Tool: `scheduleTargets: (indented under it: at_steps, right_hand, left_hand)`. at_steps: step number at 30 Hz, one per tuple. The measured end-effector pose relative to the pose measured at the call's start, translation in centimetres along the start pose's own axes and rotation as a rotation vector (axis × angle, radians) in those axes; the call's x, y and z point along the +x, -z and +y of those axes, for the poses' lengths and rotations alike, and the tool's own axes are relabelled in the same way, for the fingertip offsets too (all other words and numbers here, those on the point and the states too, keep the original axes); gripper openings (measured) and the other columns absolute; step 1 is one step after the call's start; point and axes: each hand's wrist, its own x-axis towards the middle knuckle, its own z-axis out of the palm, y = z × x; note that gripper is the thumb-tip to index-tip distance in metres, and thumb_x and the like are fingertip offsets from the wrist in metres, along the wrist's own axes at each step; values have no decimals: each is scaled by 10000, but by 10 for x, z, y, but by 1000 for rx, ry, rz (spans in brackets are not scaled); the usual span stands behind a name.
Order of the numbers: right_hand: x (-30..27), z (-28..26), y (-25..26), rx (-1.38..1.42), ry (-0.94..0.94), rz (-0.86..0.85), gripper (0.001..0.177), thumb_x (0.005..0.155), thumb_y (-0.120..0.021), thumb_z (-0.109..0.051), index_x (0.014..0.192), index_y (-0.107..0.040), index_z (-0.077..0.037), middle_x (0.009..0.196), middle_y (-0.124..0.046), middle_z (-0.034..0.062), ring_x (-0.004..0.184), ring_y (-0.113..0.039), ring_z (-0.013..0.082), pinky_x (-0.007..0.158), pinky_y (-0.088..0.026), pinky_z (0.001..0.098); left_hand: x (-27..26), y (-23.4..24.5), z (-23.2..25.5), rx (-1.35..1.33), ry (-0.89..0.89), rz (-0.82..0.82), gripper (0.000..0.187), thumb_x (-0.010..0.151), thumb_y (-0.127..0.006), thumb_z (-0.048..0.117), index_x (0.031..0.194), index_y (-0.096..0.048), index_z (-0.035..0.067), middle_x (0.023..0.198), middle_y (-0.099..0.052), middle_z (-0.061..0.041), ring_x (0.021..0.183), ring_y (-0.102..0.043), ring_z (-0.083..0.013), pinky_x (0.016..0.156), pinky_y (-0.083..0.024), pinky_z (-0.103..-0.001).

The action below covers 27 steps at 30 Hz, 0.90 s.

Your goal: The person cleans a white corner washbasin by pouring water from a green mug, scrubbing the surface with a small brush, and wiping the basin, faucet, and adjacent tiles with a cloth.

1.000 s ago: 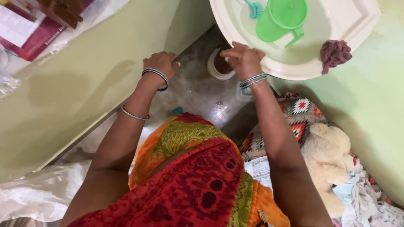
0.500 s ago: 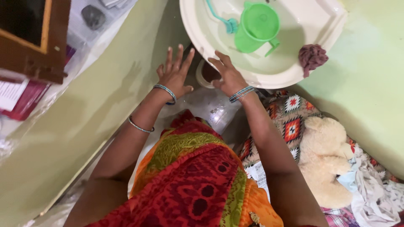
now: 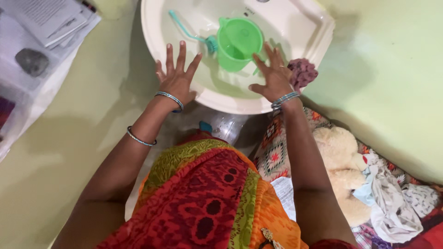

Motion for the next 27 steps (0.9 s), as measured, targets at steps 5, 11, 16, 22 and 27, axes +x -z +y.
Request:
scheduleTargets:
  at_steps: [5,11,16,22,27]
  right_hand:
    - [-24,66,28,103,-546,-89,554,767,-834,-180,1307,-707,-177,1497,-519,145,1319,-567,341,1042,-407,587]
    - [-43,103,51,76,-838,-313,334,737,-860,-208,1041,-744,-135,1083,-710,137,928,-710,329,833,-570,466]
    - [-20,133,76,506,-731,23,111,877,-767,-5,955,-702,-49,877,-740,97,740,-720,172,655,-598,338]
    - [35,141,137,874,-565,179,121,1024,-739,6,1061,-625,2,1011,-727,108,883,-665,139,779,-545,280]
    - [75,126,125,635,-386,184,166,1116,-699,-69,1093,-569,31,1156,-744,178,1107,-724,225,930,-599,310]
  left_hand:
    - [54,-3,25,22,-28,-54,900,761,-825,371,1552,-437,185,1697,95,-157,1535,141,-463,1138,-79,-773]
    - [119,-46,43,31,-174,-49,767,785,-795,370,1465,-517,150,1637,-244,-204,1533,-72,-431,1153,-61,-711]
    - [143,-74,56,89,-255,-225,589,836,-751,323,1374,-585,149,1261,-654,-143,1317,-488,-354,1155,-133,-638]
    - [143,-74,50,266,-237,-274,310,935,-555,81,1129,-747,227,934,-739,-55,986,-675,-254,1113,-282,-547]
    - [130,-53,29,419,-274,-136,249,928,-545,108,964,-765,219,922,-725,-32,999,-661,-226,1019,-355,-512]
